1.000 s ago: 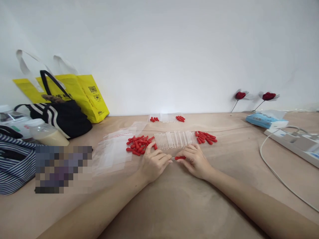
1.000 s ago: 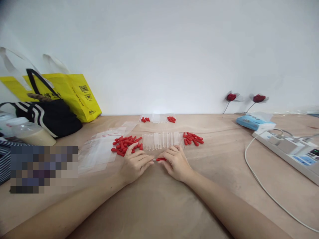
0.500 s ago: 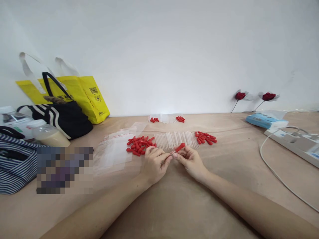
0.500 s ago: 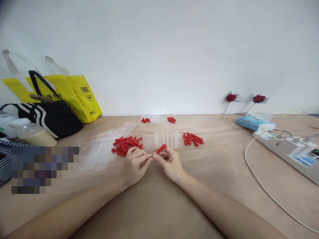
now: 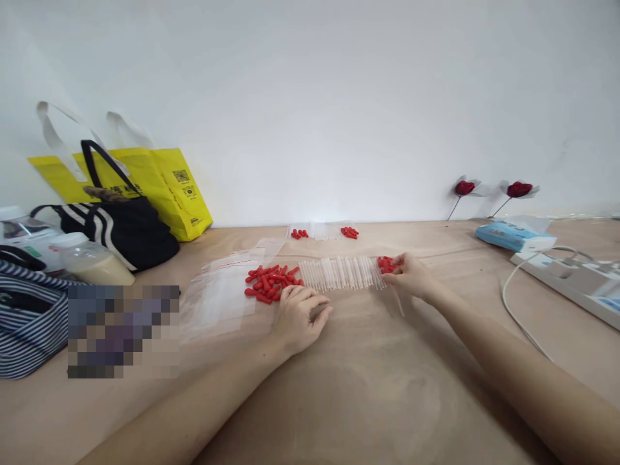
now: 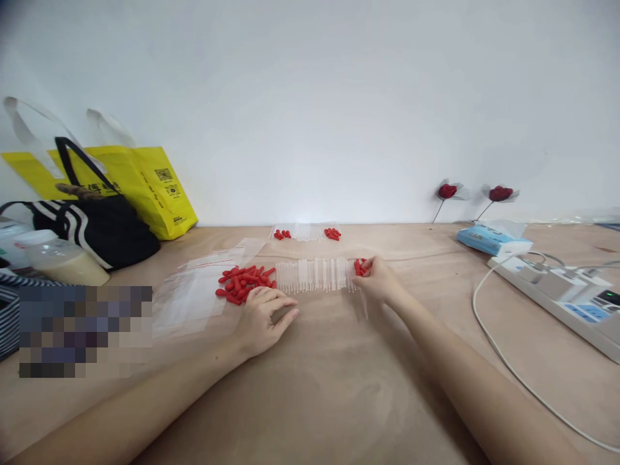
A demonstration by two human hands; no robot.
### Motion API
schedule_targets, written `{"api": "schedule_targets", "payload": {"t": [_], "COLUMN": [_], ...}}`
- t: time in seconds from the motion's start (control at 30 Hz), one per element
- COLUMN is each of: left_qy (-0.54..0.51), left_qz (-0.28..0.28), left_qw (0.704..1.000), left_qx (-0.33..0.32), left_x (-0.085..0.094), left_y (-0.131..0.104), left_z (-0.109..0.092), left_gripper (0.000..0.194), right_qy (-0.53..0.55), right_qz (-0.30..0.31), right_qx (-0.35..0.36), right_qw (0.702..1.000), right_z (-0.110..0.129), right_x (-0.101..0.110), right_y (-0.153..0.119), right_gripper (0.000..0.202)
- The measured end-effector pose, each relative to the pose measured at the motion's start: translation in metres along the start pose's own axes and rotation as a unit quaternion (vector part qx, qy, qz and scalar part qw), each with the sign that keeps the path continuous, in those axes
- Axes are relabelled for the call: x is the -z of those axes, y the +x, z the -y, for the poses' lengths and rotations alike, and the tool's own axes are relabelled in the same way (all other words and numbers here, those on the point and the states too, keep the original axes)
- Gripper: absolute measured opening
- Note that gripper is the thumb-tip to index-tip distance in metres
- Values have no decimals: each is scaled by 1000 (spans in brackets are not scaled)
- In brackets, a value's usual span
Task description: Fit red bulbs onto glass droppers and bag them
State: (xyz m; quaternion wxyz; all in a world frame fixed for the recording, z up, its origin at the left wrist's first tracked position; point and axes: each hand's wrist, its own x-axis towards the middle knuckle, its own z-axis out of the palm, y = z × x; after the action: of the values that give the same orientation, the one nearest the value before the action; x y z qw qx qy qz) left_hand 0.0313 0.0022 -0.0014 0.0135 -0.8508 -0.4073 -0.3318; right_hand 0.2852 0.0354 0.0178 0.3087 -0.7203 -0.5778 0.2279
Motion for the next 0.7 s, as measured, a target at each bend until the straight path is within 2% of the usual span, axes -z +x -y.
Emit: {"api": "schedule_targets", "payload": {"t": [0.1,0.17,0.33,0.57,0.7], "left_qy": [1,0,2,4,5], "left_qz": [7,11,31,50,56], "left_qw": [1000,1000,1000,999,998], "left_qx": [1,1,0,-1,-1], "left_x": [1,2,3,3,3], "left_y": [0,0,0,0,1], "left_z": [0,-1,-1,-1,-2], "left_gripper": [10,9,10,10,11], "right_qy": [-156,-178,-187,-202,-207], "right_qz": [68,100,127,118,53], "right_qx": [-4,-2,-1,10,8], "right_qw": [985,979,974,972,977], "right_z": [-7,-8,-10,-14,-16], "right_x": [12,14,14,16,14], "right_y": [3,1,0,7,14], "right_gripper": [13,13,15,19,25]}}
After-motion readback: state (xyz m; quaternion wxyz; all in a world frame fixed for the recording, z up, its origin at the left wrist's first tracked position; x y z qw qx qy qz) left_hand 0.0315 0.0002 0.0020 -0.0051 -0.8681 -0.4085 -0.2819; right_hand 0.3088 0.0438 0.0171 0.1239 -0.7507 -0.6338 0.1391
